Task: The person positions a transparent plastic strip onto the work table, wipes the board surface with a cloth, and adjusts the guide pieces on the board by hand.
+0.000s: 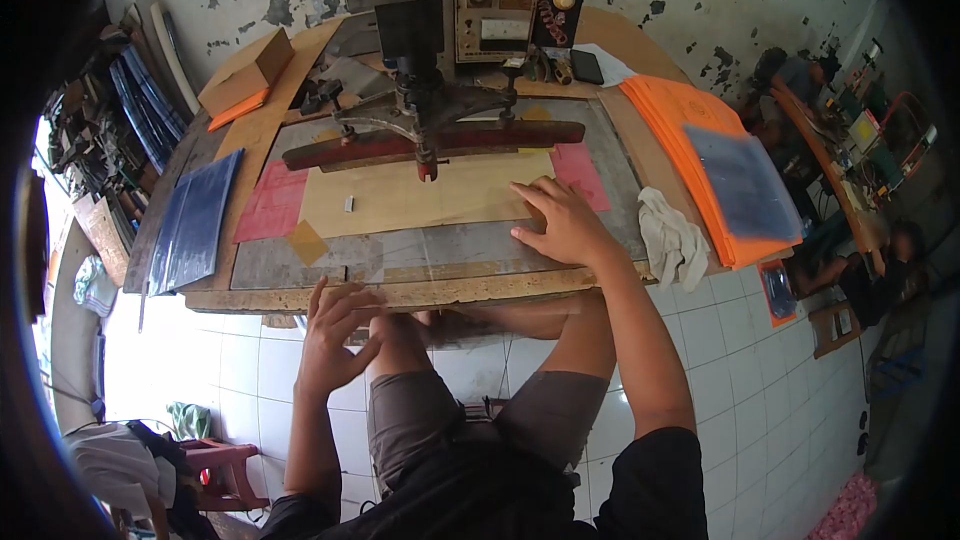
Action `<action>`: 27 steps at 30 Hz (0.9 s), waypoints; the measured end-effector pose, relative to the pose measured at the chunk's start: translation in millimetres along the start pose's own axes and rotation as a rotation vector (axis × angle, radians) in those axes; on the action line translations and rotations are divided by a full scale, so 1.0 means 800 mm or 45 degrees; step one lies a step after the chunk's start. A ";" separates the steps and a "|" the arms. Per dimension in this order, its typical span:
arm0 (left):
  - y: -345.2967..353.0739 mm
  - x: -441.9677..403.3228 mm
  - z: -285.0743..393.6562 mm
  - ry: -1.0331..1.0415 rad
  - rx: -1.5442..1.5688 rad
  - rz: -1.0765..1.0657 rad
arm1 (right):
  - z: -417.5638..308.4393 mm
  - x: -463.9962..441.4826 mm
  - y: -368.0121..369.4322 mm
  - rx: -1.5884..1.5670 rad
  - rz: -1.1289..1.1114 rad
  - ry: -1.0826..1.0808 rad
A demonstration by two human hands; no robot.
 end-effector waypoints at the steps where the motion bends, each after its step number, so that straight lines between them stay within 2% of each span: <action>1: -0.003 -0.008 -0.005 -0.001 -0.013 0.042 | 0.005 -0.003 0.003 -0.013 -0.042 0.019; 3: -0.008 -0.028 -0.014 0.015 -0.069 0.122 | 0.016 -0.006 0.010 -0.038 -0.131 0.062; 6: -0.011 -0.066 -0.024 0.027 -0.144 0.167 | 0.005 -0.002 0.002 -0.057 -0.118 -0.017; 9: 0.006 -0.093 -0.043 -0.007 -0.140 0.068 | 0.006 0.003 0.010 -0.206 -0.159 -0.037; 12: 0.014 -0.106 -0.056 -0.085 -0.063 -0.028 | 0.016 0.006 0.019 -0.547 -0.201 0.108; 15: 0.014 -0.118 -0.060 -0.103 -0.023 -0.120 | 0.018 0.011 0.025 -0.452 -0.262 0.170; 19: 0.016 -0.117 -0.057 -0.045 0.006 -0.066 | 0.010 0.016 0.021 -0.455 -0.125 0.017; 21: 0.019 -0.115 -0.053 0.072 0.005 0.019 | 0.003 0.021 0.016 -0.412 -0.006 -0.054; 22: 0.020 -0.114 -0.050 0.129 0.006 0.060 | 0.006 0.023 0.018 -0.483 0.017 -0.005; 24: 0.022 -0.114 -0.052 0.061 0.049 0.036 | 0.000 0.026 0.016 -0.625 0.050 0.095; 27: 0.022 -0.116 -0.049 0.019 0.037 0.035 | 0.005 0.030 0.026 -0.508 0.029 0.129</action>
Point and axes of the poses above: each hand's wrist, its own x-axis away from the middle knuckle, its own y-axis out of the palm, z = x × y, the point moved 10 cm from there along -x, towards the middle knuckle, and after that the axes turned 1 degree about -z, right-handed, at the moved point
